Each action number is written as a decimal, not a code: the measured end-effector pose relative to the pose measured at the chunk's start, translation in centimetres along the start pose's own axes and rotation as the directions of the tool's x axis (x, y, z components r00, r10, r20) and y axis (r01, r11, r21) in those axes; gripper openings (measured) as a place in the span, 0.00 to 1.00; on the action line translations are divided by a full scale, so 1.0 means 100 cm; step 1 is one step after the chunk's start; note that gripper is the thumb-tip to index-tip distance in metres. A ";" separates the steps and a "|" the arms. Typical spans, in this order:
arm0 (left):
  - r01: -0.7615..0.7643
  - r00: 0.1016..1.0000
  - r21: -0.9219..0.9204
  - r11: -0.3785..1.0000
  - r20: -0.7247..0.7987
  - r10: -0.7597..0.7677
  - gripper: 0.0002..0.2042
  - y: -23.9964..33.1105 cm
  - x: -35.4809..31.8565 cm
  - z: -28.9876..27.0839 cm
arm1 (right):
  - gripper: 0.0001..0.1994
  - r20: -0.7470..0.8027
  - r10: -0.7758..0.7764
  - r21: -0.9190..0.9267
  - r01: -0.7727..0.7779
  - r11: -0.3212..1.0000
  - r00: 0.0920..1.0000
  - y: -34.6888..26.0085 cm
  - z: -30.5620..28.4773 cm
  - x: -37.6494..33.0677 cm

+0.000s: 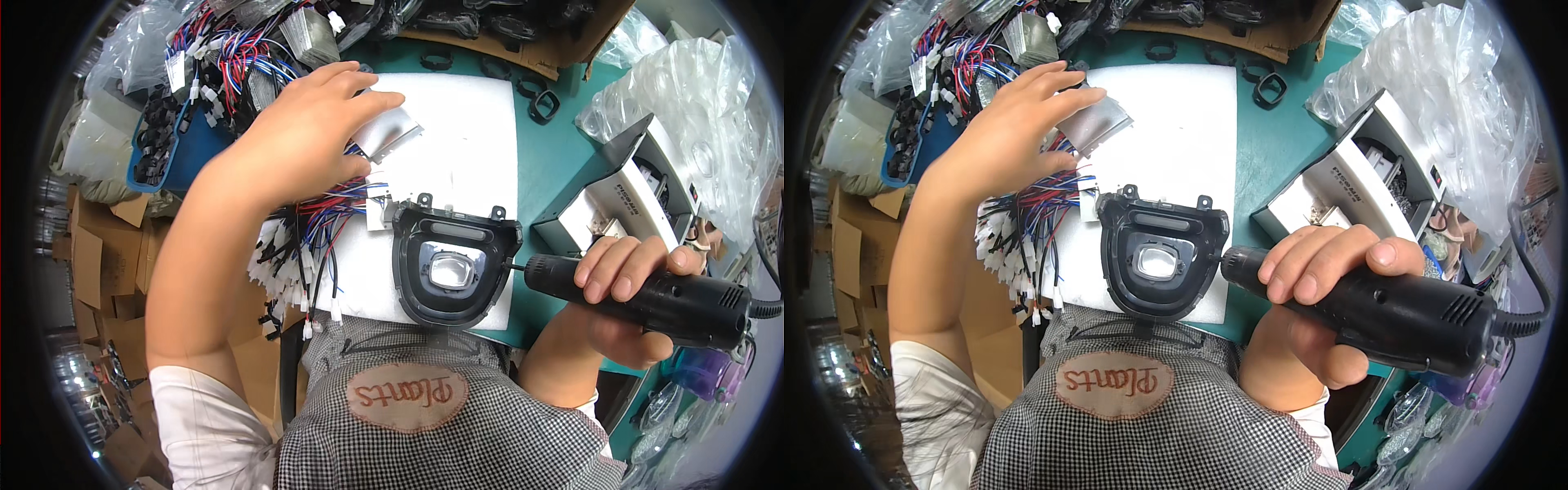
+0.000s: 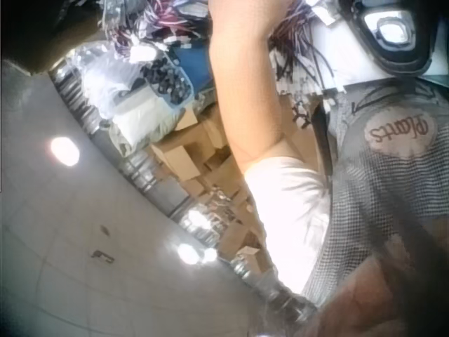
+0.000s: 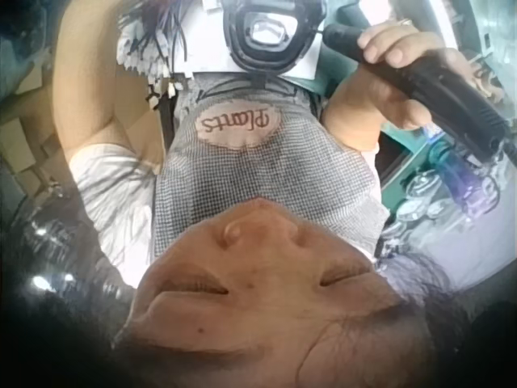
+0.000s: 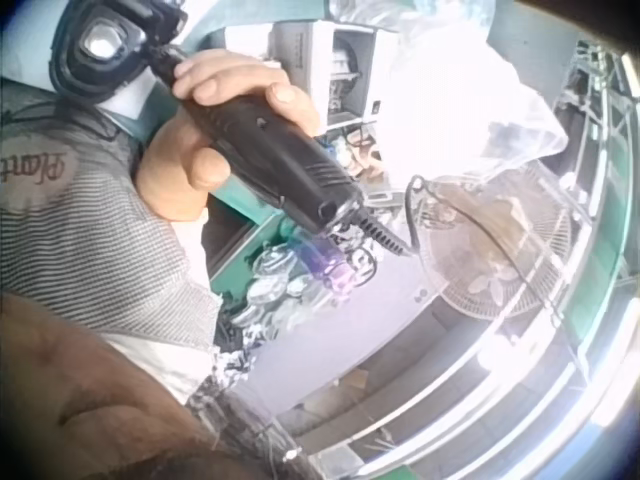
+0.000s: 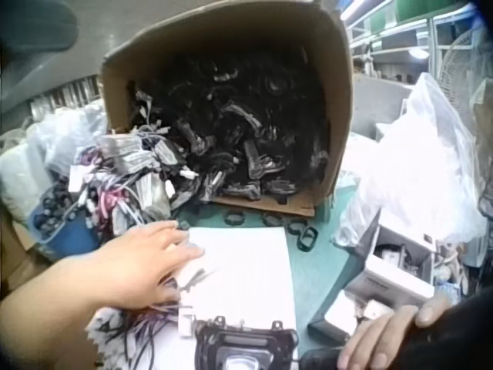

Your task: The person assembles a plastic housing with wiring by securing a plastic cover with screws using an electric screwdriver.

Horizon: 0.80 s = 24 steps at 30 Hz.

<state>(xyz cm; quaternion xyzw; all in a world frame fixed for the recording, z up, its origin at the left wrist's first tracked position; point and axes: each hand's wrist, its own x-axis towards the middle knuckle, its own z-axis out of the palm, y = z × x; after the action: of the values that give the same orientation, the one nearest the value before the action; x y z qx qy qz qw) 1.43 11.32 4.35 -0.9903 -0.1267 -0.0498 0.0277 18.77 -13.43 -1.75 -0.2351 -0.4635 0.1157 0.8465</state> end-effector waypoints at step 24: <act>0.125 0.543 -0.360 0.925 -0.755 -0.367 0.30 -0.078 -0.039 -0.058 | 0.35 -0.064 -0.102 -0.143 0.092 0.985 0.993 -0.011 -0.025 0.004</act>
<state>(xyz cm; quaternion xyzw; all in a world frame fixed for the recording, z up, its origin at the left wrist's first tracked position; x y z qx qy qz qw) -4.87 17.51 10.03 -0.8228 -0.2311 -0.5162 -0.0565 21.03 -14.97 -2.04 -0.2750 -0.4509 0.0333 0.8485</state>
